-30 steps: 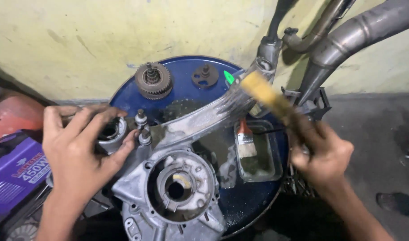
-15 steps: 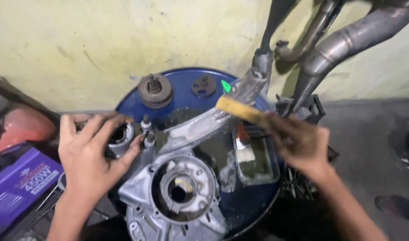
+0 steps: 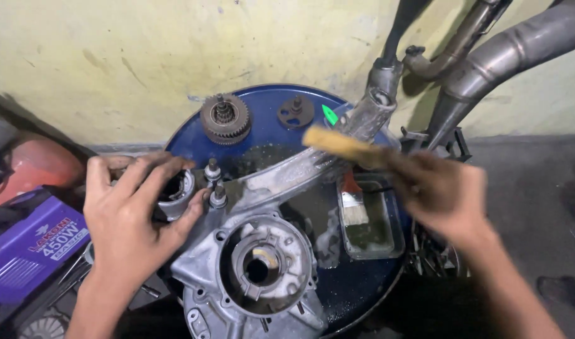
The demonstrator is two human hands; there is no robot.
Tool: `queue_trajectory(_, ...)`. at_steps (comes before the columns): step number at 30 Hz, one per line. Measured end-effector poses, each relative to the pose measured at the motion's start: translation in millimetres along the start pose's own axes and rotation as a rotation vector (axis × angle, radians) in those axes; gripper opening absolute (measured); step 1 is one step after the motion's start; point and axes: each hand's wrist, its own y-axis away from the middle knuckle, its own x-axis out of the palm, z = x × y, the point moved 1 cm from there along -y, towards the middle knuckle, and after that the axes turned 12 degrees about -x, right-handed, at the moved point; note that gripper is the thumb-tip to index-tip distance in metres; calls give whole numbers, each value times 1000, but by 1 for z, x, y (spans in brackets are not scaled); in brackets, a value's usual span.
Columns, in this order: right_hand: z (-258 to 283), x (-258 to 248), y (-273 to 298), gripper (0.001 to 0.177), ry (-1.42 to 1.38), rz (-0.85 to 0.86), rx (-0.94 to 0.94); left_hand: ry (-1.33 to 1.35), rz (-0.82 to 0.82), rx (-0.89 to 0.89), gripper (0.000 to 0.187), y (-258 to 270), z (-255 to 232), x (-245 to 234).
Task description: The person scrubs a large, curved metal part with a brush, repeatedly dipping it into a container of liquid. They also handle a smaller cylindrical metal component, scrubbing it with the brush. The work is performed over a blue barrel in a workshop setting.
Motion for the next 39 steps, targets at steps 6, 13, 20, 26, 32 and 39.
queue_trajectory(6,-41,16,54,49,2,-243,40,3,21,-14,27,-2,-1,-1)
queue_trajectory(13,-28,31,34,39,-52,-212,-70,-44,21,-25,29,3,-5,-5)
queue_trajectory(20,-30,12,28,37,-79,-259,9,-73,-33,-13,27,4,-3,-1)
queue_trajectory(26,-21,17,23,40,-99,-182,28,-69,-18,-27,28,5,-3,-2)
queue_trajectory(32,-22,17,20,32,-41,-361,-5,-75,-25,-11,26,3,-3,-1)
queue_trajectory(39,-49,2,46,29,64,-260,30,-85,-31,6,26,3,-3,0)
